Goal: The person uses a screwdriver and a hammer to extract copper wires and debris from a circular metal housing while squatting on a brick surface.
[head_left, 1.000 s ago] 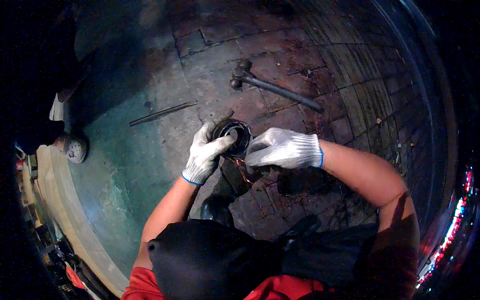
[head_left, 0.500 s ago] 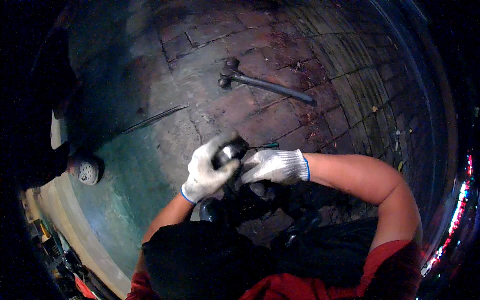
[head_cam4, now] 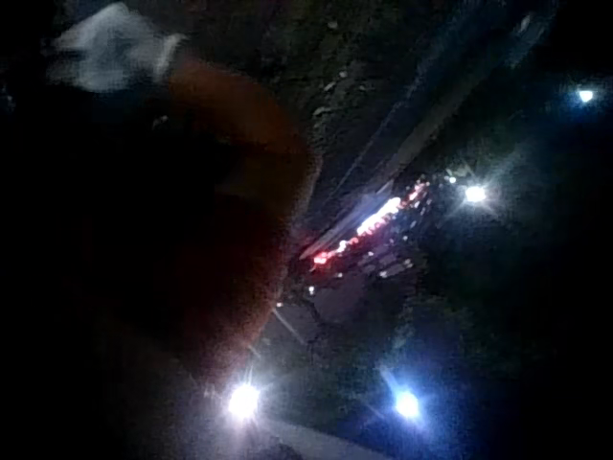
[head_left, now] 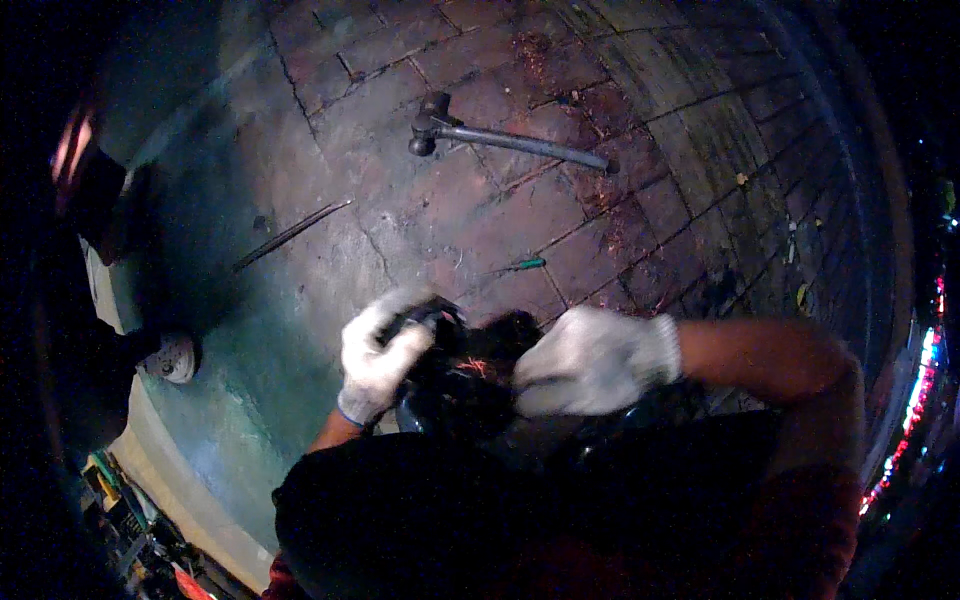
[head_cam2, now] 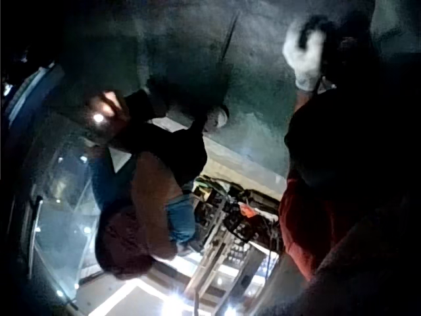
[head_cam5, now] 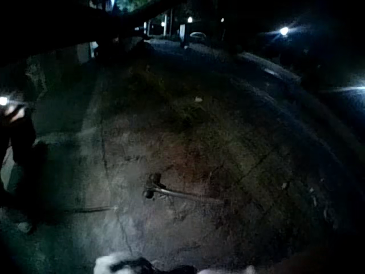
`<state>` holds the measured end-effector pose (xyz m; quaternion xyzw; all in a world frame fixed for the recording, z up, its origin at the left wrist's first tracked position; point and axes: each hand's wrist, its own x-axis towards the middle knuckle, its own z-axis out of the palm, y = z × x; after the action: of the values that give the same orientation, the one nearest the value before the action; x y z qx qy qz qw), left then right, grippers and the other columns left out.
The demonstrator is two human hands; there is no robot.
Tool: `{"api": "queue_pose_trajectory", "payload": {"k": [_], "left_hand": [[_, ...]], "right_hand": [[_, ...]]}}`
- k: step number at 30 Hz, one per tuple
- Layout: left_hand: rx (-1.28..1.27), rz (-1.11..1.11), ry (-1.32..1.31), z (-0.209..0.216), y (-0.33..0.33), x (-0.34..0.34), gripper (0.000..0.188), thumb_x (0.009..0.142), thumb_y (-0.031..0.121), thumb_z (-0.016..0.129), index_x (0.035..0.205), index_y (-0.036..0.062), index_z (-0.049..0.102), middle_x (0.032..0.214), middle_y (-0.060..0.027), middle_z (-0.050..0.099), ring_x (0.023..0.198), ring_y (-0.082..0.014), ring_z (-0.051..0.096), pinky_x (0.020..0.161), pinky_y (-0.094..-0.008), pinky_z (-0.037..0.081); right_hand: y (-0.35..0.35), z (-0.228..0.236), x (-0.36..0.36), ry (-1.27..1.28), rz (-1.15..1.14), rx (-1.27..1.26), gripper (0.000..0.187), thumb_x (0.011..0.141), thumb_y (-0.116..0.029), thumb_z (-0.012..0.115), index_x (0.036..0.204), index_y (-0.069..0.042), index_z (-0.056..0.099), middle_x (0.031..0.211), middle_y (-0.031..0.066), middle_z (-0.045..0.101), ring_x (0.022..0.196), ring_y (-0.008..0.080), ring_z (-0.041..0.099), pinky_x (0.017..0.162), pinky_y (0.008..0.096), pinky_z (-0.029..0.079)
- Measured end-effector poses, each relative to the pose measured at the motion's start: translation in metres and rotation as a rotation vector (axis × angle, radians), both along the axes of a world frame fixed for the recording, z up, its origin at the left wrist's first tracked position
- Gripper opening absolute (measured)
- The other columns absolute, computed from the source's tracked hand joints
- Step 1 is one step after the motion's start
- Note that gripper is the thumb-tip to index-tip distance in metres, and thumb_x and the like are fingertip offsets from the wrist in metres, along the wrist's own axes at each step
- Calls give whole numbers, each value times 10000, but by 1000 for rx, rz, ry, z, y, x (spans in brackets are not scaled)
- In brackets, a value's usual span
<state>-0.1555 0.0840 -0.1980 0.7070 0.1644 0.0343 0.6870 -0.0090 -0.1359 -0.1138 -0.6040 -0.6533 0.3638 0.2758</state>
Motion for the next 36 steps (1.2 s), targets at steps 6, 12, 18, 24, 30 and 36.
{"api": "queue_pose_trajectory", "payload": {"k": [6, 12, 18, 24, 30, 36], "left_hand": [[-331, 71, 77, -23, 7, -8, 362, 851, 77, 622, 1182, -68, 596, 1045, -122, 678, 891, -133, 610, 801, -252, 478], [-128, 177, 135, -15, -5, -6, 145, 902, 116, 584, 883, -11, 652, 831, -25, 636, 744, -81, 532, 660, -252, 447], [-165, 782, 121, -58, 55, -56, 274, 951, 227, 551, 992, -30, 633, 932, -83, 649, 805, -174, 613, 733, -322, 518], [-747, 881, 55, -81, 65, -50, 297, 974, 266, 523, 1091, 4, 599, 1032, -129, 654, 912, -260, 637, 820, -411, 547], [-907, 656, -41, -71, 62, 7, 394, 952, 366, 520, 1119, 18, 598, 1059, -154, 656, 962, -297, 630, 879, -430, 522], [-976, 648, 56, -80, 40, 25, 397, 948, 367, 523, 1147, 31, 590, 1080, -147, 648, 984, -286, 619, 859, -402, 522]], "right_hand": [[-27, 8, 38, 106, -333, -126, 162, 852, -165, 673, 886, -7, 658, 827, 146, 662, 738, 302, 662, 661, 368, 523], [-39, 21, 37, 247, -241, -187, 155, 840, -142, 675, 915, -7, 678, 881, 123, 693, 798, 261, 679, 725, 350, 539], [-142, 32, 97, -448, -187, 9, 86, 756, -88, 687, 834, -54, 692, 863, 75, 686, 703, 211, 657, 583, 300, 509], [-242, 7, 128, 251, -1523, 365, 412, 933, -299, 585, 1234, -21, 542, 840, 11, 617, 640, 108, 549, 569, 242, 447], [-171, 37, 142, -553, -1200, -271, 253, 909, -229, 607, 1078, -46, 656, 876, 37, 685, 831, 153, 645, 723, 294, 511], [-11, 62, 48, -146, -222, -175, 208, 878, -219, 625, 991, -51, 672, 900, 133, 682, 809, 258, 678, 753, 349, 540]]}}
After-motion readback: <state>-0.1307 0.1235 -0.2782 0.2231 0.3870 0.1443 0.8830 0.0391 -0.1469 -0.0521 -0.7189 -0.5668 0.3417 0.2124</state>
